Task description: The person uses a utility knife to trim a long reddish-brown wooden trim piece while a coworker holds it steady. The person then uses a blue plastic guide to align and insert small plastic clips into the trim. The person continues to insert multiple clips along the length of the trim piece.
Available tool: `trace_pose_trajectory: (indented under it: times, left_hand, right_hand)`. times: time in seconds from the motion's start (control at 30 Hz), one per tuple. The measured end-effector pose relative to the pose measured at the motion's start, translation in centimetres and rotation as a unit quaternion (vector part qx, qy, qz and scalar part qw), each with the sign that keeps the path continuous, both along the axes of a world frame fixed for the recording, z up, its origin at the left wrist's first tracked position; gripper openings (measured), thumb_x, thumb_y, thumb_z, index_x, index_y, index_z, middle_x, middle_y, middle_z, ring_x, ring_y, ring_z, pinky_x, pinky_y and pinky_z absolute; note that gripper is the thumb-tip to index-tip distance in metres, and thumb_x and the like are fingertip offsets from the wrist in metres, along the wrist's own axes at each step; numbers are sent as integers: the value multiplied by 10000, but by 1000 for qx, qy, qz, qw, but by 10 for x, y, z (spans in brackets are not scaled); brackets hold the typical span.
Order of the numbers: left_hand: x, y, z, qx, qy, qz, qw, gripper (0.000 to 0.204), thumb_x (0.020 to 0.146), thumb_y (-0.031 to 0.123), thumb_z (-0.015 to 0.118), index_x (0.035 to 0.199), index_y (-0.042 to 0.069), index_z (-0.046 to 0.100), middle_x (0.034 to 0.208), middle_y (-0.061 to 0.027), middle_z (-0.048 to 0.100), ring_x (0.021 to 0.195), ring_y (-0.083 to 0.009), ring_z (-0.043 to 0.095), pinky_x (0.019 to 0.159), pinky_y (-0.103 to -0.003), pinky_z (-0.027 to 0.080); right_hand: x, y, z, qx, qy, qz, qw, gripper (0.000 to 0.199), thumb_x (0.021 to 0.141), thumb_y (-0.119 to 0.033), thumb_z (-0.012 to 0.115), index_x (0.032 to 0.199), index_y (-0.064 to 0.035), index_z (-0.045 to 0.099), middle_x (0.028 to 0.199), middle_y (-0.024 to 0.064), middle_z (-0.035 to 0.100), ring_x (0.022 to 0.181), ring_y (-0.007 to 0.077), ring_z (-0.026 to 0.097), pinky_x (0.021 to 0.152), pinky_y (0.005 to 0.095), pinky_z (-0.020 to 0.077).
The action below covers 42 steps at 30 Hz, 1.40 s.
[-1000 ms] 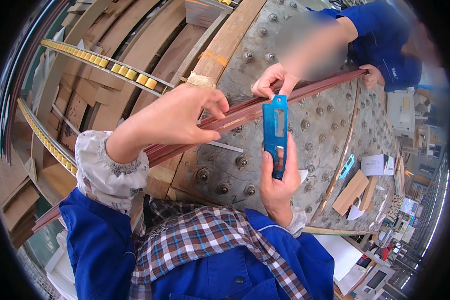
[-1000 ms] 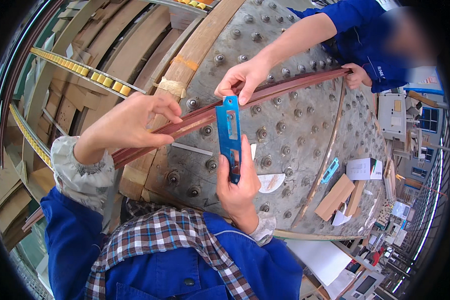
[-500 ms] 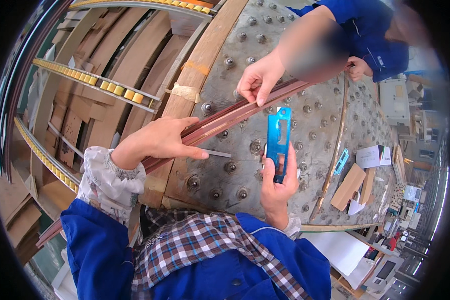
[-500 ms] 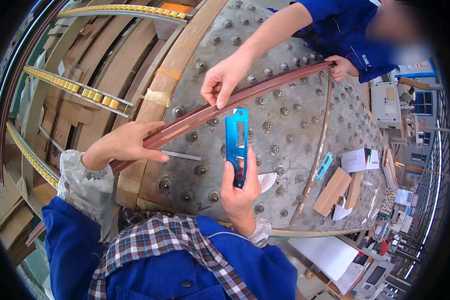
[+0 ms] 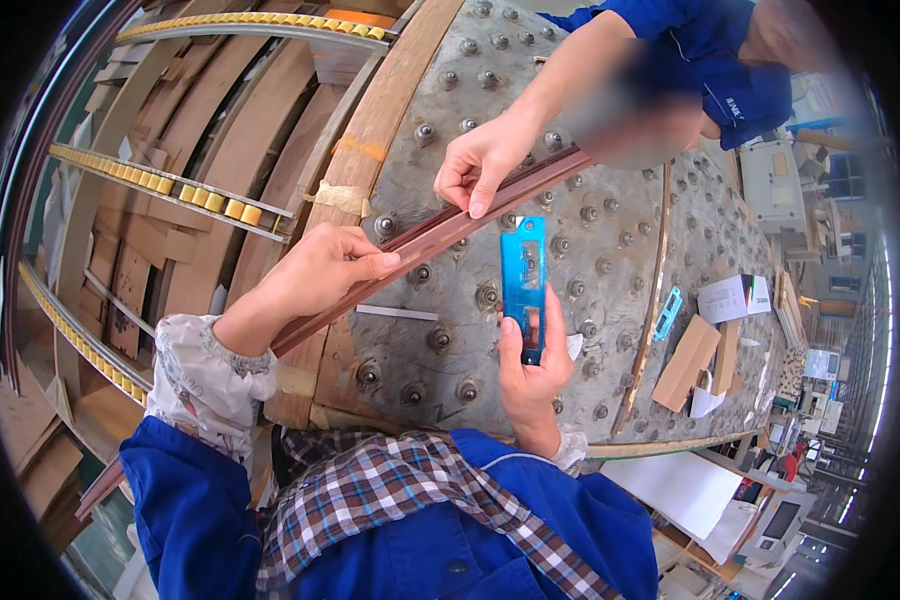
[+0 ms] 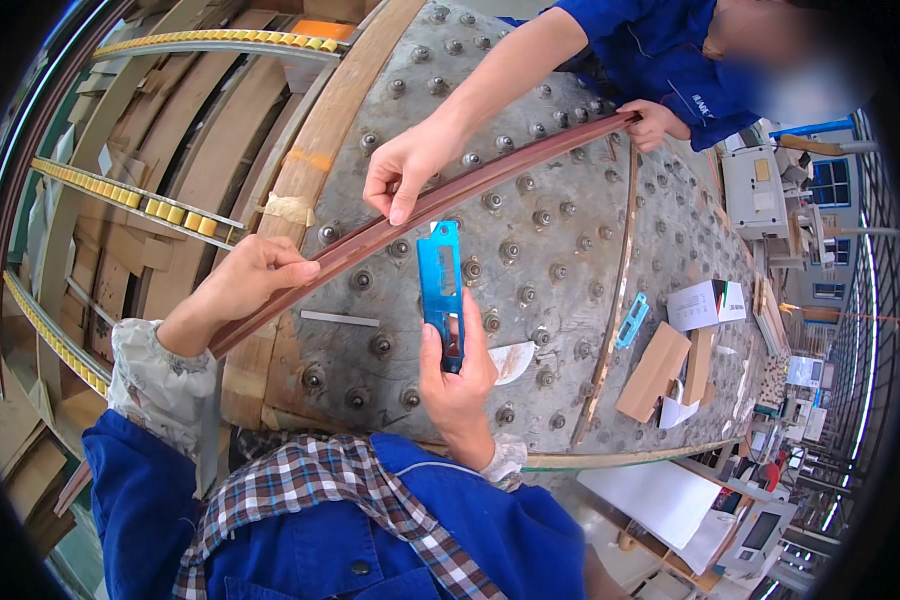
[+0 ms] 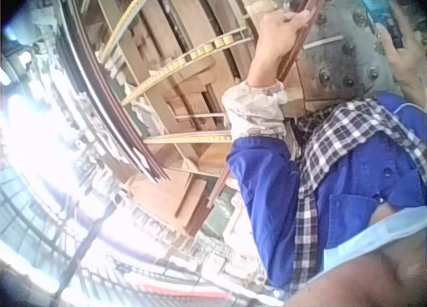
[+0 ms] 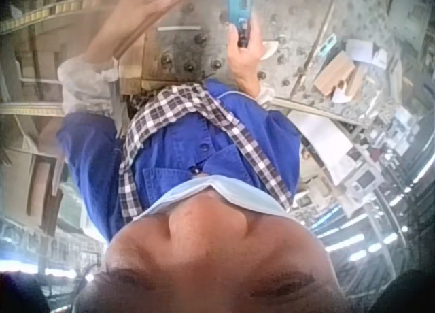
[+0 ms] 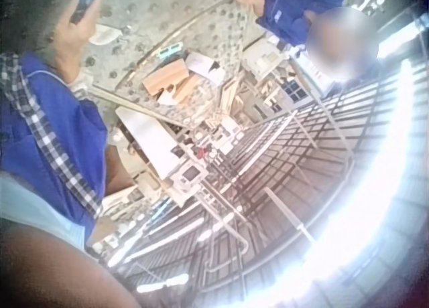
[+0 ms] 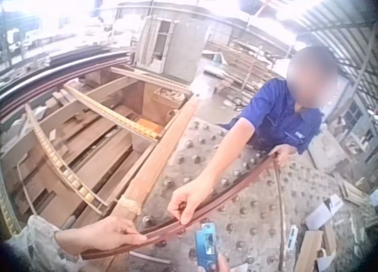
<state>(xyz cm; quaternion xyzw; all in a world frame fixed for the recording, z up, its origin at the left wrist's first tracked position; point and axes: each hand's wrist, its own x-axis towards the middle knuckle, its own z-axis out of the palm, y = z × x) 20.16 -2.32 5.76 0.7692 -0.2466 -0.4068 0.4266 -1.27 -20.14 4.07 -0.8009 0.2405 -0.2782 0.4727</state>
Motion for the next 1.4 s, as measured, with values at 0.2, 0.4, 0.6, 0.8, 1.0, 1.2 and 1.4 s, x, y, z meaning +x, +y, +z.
trace_pose_trajectory:
  times: [0.2, 0.4, 0.6, 0.8, 1.0, 1.2, 1.4]
  left_hand:
    - [8, -3, -2, -50, 65, -35, 996, 400, 934, 338, 664, 862, -53, 711, 758, -50, 572, 698, -131, 555, 637, -297, 450]
    - [-2, -1, 3, -52, 9, -26, 998, 376, 954, 304, 644, 827, -48, 690, 764, -9, 540, 690, -89, 512, 620, -267, 419]
    - [-2, 10, -9, -53, 104, 28, 993, 498, 1007, 433, 509, 931, -19, 702, 759, -38, 626, 713, -106, 559, 647, -288, 461]
    - [-4, 8, -6, -7, 99, -17, 995, 429, 952, 399, 633, 947, -26, 690, 811, -11, 570, 735, -86, 543, 612, -261, 437]
    - [-19, 8, -3, -46, -145, -60, 986, 467, 737, 286, 838, 1027, -43, 675, 879, -119, 591, 821, -221, 596, 733, -337, 479]
    - [-32, 4, 8, -11, -170, -18, 985, 452, 670, 182, 715, 1094, 28, 677, 938, -161, 638, 934, -327, 636, 849, -388, 496]
    - [-27, 4, 6, -9, -202, -25, 979, 548, 654, 164, 683, 1165, -25, 637, 979, -211, 672, 910, -348, 661, 861, -404, 509]
  right_hand:
    - [1, -2, -3, 8, -14, -3, 1000, 515, 878, 18, 651, 1356, 83, 472, 991, 155, 697, 823, 130, 663, 708, 258, 529]
    - [4, -2, -6, 32, -32, -9, 999, 521, 895, 16, 629, 1381, 70, 448, 970, 117, 684, 752, 100, 626, 661, 236, 513]
    - [16, 3, 4, 215, -50, -24, 975, 515, 930, -65, 621, 1402, 17, 432, 1008, 108, 672, 736, 93, 625, 552, 189, 473]
    - [46, -23, 1, 443, -110, -50, 888, 300, 921, -98, 649, 1193, -32, 542, 1098, 69, 639, 1005, 191, 639, 750, 348, 550]
    - [95, -69, -13, 417, -211, -134, 874, 210, 901, -91, 670, 1070, -18, 569, 1014, 85, 637, 869, 193, 647, 659, 379, 554]
    - [121, -83, -7, 368, -123, -145, 910, 241, 827, -152, 782, 982, -66, 620, 846, 18, 640, 714, 127, 606, 600, 300, 484]
    - [143, -85, -20, 314, -100, -169, 929, 234, 738, -142, 849, 817, -82, 637, 776, -2, 642, 648, 96, 558, 592, 286, 437]
